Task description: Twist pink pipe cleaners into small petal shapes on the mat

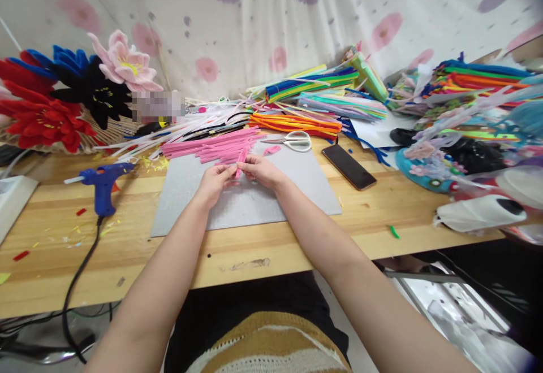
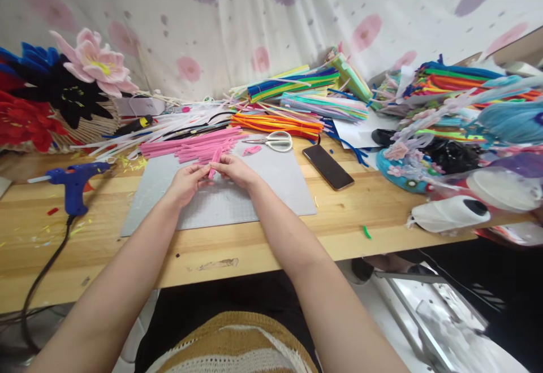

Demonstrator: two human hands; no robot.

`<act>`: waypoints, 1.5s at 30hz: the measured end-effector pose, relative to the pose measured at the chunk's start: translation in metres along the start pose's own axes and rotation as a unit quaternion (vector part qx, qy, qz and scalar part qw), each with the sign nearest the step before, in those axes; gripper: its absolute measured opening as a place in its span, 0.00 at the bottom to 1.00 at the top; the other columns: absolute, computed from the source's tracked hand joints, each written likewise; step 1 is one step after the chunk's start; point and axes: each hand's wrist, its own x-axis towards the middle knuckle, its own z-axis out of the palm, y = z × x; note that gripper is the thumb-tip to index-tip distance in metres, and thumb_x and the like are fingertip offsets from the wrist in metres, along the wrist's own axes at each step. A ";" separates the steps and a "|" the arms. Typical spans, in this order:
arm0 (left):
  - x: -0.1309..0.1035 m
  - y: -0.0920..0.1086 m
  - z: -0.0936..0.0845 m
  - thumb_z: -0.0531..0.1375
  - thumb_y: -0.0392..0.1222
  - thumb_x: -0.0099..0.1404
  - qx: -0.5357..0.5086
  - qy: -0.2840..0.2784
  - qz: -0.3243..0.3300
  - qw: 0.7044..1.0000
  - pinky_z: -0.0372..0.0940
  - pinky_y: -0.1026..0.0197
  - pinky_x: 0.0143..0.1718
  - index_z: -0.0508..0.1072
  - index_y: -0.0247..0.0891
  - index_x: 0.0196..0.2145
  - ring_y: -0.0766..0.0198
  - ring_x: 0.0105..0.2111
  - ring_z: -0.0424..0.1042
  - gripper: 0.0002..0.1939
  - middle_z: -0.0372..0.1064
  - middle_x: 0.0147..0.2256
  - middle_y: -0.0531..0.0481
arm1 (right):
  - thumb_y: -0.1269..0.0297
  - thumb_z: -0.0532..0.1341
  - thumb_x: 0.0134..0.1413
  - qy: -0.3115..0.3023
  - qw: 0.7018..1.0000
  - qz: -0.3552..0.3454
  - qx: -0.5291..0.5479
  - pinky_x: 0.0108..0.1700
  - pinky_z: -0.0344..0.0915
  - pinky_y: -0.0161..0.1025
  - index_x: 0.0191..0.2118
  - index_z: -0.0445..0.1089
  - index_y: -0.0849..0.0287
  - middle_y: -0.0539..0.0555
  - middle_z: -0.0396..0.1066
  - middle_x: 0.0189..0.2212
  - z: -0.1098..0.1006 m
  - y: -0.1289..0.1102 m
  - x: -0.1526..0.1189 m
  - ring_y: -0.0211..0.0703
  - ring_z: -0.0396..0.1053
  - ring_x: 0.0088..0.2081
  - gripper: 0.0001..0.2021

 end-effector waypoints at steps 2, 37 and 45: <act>-0.001 0.001 0.002 0.69 0.43 0.48 -0.032 -0.016 -0.029 0.999 0.68 0.68 0.24 0.73 0.33 0.22 0.72 0.22 0.66 0.12 0.67 0.22 0.52 | 0.53 0.67 0.38 -0.008 1.000 -0.003 0.012 0.21 0.44 0.30 0.27 0.64 0.61 0.44 0.61 0.19 0.001 0.001 0.001 0.27 0.49 0.19 0.17; 0.002 -0.015 0.004 0.62 0.44 0.52 0.285 0.121 0.132 0.942 0.64 0.61 0.32 0.76 0.38 0.27 0.61 0.28 0.74 0.08 0.75 0.25 0.49 | 0.50 0.67 0.36 0.067 0.986 -0.092 -0.120 0.31 0.55 0.35 0.24 0.62 0.61 0.47 0.62 0.21 -0.004 0.004 0.008 0.34 0.59 0.27 0.20; 0.005 -0.016 0.006 0.67 0.39 0.43 0.145 0.107 0.110 0.977 0.65 0.62 0.30 0.69 0.37 0.28 0.63 0.25 0.73 0.14 0.73 0.23 0.51 | 0.50 0.67 0.35 0.048 0.989 -0.069 -0.125 0.29 0.52 0.34 0.24 0.63 0.62 0.45 0.58 0.19 -0.004 0.004 0.007 0.32 0.55 0.24 0.20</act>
